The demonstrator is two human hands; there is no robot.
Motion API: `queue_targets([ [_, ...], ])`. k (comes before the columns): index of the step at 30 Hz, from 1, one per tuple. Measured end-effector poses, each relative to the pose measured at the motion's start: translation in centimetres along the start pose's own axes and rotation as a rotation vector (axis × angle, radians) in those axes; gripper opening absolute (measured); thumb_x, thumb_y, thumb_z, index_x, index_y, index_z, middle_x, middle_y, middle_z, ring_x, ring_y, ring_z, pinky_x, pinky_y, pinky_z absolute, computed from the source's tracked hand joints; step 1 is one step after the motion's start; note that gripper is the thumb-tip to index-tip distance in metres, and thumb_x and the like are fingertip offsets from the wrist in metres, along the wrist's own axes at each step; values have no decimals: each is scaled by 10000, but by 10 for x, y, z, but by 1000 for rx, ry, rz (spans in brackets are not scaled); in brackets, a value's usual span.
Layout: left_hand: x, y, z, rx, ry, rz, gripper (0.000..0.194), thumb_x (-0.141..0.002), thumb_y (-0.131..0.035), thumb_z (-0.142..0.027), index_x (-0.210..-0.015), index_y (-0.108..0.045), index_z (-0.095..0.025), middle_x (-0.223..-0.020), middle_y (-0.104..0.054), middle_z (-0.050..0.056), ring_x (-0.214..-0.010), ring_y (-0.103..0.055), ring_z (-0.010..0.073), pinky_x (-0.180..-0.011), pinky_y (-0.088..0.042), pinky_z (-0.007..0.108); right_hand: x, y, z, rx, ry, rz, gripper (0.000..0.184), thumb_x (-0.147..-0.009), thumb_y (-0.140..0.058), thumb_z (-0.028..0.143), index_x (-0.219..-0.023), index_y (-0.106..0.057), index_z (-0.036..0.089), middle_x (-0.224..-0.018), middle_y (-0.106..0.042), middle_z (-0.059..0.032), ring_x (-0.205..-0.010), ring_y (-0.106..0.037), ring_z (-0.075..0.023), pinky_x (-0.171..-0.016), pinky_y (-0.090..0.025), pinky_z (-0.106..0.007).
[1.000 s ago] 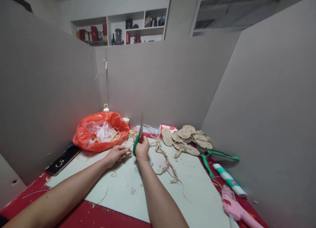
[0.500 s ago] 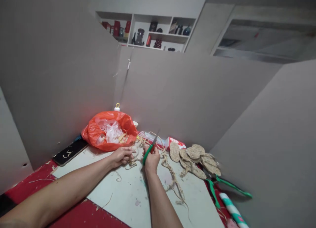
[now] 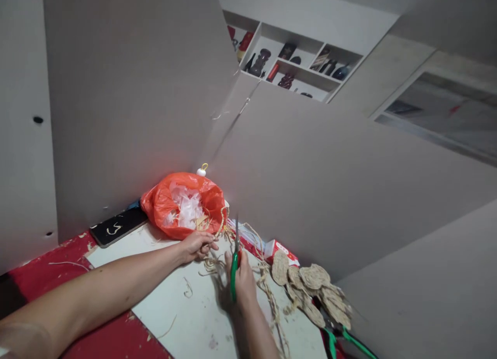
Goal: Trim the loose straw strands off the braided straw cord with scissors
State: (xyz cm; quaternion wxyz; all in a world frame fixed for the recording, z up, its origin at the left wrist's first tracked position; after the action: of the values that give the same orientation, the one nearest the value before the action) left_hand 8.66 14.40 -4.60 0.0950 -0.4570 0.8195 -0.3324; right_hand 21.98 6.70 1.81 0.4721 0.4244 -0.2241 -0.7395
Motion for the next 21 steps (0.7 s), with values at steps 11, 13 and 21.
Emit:
queue_targets([
  [11, 3, 0, -10, -36, -81, -73, 119, -682, -603, -161, -789, -569, -121, -719, -656, 55, -358, -304, 0, -373, -153, 163, 3, 0, -15, 583, 128, 21, 350, -787, -487, 521, -978, -586, 244, -846, -691, -48, -683, -632, -223, -580, -322, -298],
  [13, 6, -2, -14, -44, -99, -71, 120, -696, -610, -164, -798, -601, -101, -715, -637, 48, -362, -301, -3, -373, -148, 168, 4, 1, -12, 623, 153, 19, 350, -789, -493, 523, -959, -600, 237, -848, -690, -54, -695, -629, -220, -593, -324, -299],
  [21, 8, -3, -13, -46, -68, -74, 37, -719, -594, -116, -696, -568, -102, -602, -530, -6, -383, -320, 6, -374, -150, 161, 5, -2, -17, 679, 61, 63, 398, -767, -520, 541, -1010, -624, 243, -829, -697, -69, -673, -628, -230, -597, -324, -307],
])
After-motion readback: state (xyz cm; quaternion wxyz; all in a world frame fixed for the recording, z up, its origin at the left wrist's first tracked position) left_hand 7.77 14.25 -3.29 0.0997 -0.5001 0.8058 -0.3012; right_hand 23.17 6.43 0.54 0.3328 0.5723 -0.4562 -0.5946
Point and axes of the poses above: each hand's wrist, its own x-axis away from the middle knuckle, its own y-axis out of the back of the hand, z = x × y, the point moved 7 cm from there along -x, towards the middle knuckle
